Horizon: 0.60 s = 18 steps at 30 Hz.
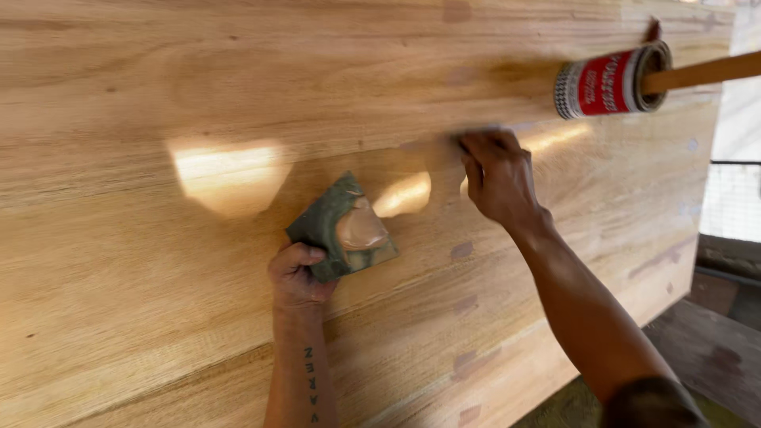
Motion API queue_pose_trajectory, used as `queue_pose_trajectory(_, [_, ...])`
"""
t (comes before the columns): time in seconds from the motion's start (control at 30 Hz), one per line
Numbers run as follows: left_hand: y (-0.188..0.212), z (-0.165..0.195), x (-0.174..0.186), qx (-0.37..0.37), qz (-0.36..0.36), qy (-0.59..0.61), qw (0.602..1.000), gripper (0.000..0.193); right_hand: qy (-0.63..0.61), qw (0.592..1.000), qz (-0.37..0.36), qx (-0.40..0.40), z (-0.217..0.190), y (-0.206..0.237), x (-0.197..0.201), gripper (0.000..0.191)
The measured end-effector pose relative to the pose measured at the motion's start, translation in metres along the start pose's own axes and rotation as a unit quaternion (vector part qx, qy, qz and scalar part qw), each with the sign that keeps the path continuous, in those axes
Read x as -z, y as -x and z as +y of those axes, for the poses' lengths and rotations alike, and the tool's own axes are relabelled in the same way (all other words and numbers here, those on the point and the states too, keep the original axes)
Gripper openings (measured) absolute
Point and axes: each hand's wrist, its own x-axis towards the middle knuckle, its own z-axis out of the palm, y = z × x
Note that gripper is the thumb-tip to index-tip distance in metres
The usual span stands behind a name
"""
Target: The person mixes wood filler with a tint on a metal putty knife, then applies the filler to small holes and imperfections on a large wooden board. The person uses a second putty knife to spread and smooth the filler into the holes.
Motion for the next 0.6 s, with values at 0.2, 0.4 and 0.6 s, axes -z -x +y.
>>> queue_pose_trajectory(0.2, [-0.003,0.001,0.002,-0.015,0.019,-0.017,1.0,0.062,-0.043,0.999,-0.005,0.001,0.022,0.001,0.02,0.022])
queue_pose_trajectory(0.4, [-0.003,0.004,-0.003,0.005,0.066,-0.019,0.998,0.062,-0.095,0.967,-0.01,-0.234,0.011,-0.043,0.003,0.022])
queue_pose_trajectory(0.6, [-0.003,0.011,-0.031,-0.038,0.082,-0.086,0.992,0.067,-0.119,0.922,-0.248,-0.273,-0.069,-0.039,-0.007,0.034])
